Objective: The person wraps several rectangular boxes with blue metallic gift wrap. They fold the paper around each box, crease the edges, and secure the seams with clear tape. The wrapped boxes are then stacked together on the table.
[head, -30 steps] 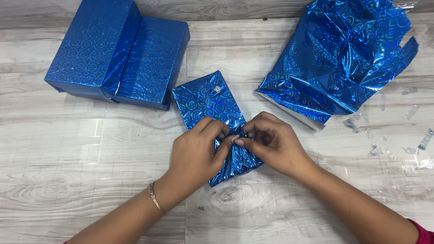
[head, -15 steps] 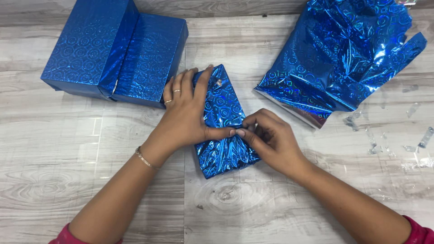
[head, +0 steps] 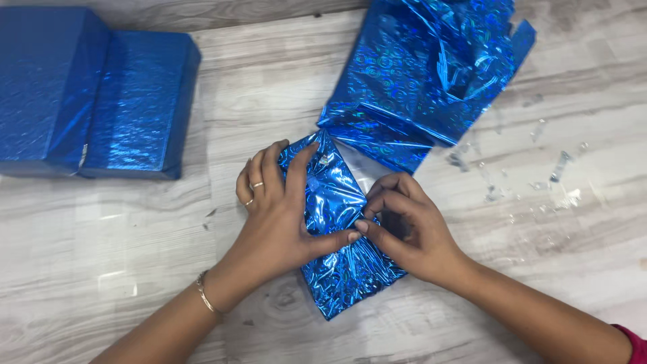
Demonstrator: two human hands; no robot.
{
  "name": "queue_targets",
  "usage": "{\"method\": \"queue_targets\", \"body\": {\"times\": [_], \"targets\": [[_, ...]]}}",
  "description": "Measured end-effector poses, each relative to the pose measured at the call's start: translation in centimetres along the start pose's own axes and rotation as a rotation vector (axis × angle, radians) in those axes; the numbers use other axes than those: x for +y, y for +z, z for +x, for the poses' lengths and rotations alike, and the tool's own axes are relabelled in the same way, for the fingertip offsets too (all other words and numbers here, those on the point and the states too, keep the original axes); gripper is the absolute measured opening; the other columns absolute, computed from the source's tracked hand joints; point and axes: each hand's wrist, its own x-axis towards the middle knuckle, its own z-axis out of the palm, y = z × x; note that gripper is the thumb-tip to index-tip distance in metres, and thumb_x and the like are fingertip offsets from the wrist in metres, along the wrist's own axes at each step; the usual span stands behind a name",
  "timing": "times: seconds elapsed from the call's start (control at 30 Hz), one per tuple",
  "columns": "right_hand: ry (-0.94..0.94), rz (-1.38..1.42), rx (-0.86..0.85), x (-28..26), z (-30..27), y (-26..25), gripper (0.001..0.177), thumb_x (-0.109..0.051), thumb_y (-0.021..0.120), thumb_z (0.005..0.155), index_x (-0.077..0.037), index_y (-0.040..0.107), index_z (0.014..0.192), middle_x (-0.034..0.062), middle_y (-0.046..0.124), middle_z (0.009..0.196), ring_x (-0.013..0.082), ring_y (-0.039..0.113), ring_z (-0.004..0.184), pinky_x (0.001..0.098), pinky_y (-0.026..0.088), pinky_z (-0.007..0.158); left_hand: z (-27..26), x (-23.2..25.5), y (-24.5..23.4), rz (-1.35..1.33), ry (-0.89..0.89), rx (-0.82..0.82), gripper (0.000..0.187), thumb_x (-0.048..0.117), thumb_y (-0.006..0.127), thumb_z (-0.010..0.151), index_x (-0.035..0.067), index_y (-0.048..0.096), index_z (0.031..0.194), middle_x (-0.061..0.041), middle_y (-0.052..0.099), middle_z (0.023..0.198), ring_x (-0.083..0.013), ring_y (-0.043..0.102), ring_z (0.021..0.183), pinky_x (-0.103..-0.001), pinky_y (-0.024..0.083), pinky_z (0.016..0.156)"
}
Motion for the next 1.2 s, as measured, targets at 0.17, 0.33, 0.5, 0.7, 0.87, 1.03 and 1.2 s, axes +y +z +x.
{"method": "queue_targets", "body": {"times": [0.17,0.33,0.5,0.7,0.87,1.03,1.2], "targets": [[0.051,-0.016,0.041,0.1,-1.4,-1.7,0.016,-0.008,0.079,0.085,-0.005,0.065,0.092,0.0050,0.060,0.105,0.0124,0.062,0.092,0.0242,0.050,0.073,0.8,2.1,0.9,-0.039,0.008,-0.058,0.123,0.067,0.087,0.061,0.006,0.031,0.151,-0.035,0.025,0.146,-0.0537,0.016,0.140,-0.067,0.005,0.111],[0.124,0.009,0.023,2.0,-2.4,-6.3,0.015,-0.008,0.074,0.088,-0.005,0.069,0.102,0.0046,0.070,0.107,0.0123,0.070,0.095,0.0253,0.058,0.074,1.4,2.2,1.1,-0.015,0.011,-0.079,0.125,0.070,0.085,0.058,0.005,0.032,0.150,-0.034,0.026,0.145,-0.0525,0.016,0.138,-0.067,0.005,0.110],[0.321,-0.227,0.330,5.5,-4.0,-16.5,0.018,-0.007,0.071,0.097,-0.005,0.070,0.115,0.0056,0.072,0.113,0.0124,0.069,0.101,0.0260,0.056,0.085,1.3,2.0,1.3,-0.007,0.004,-0.082,0.118,0.070,0.082,0.064,0.005,0.033,0.150,-0.032,0.027,0.146,-0.0498,0.016,0.141,-0.065,0.004,0.111],[0.453,-0.427,0.146,8.4,-6.1,-21.6,0.020,-0.007,0.072,0.090,-0.007,0.073,0.110,0.0036,0.073,0.109,0.0146,0.068,0.093,0.0303,0.056,0.076,1.2,1.8,1.3,-0.014,0.020,-0.084,0.115,0.069,0.081,0.067,0.005,0.035,0.150,-0.033,0.026,0.146,-0.0500,0.014,0.141,-0.064,0.002,0.111],[0.349,-0.616,0.020,8.2,-5.8,-21.1,0.023,-0.017,0.078,0.079,-0.008,0.079,0.100,0.0060,0.074,0.097,0.0183,0.066,0.086,0.0337,0.053,0.068,1.1,1.8,1.3,-0.013,0.021,-0.068,0.112,0.068,0.082,0.066,0.007,0.038,0.149,-0.032,0.028,0.147,-0.0493,0.016,0.141,-0.064,0.004,0.112],[0.609,-0.823,0.092,8.3,-5.5,-19.3,0.031,-0.029,0.087,0.075,-0.004,0.079,0.092,0.0085,0.074,0.085,0.0224,0.066,0.078,0.0365,0.054,0.071,1.1,1.9,1.3,-0.028,0.020,-0.056,0.112,0.067,0.082,0.065,0.007,0.039,0.149,-0.031,0.028,0.147,-0.0497,0.018,0.140,-0.064,0.005,0.112],[0.728,-0.815,0.072,9.9,-6.2,-20.3,0.029,-0.031,0.084,0.083,-0.005,0.080,0.097,0.0108,0.074,0.082,0.0227,0.069,0.075,0.0368,0.055,0.070,1.2,1.8,1.2,-0.038,0.018,-0.071,0.114,0.068,0.084,0.064,0.006,0.039,0.149,-0.032,0.028,0.146,-0.0513,0.016,0.141,-0.065,0.004,0.112]]}}
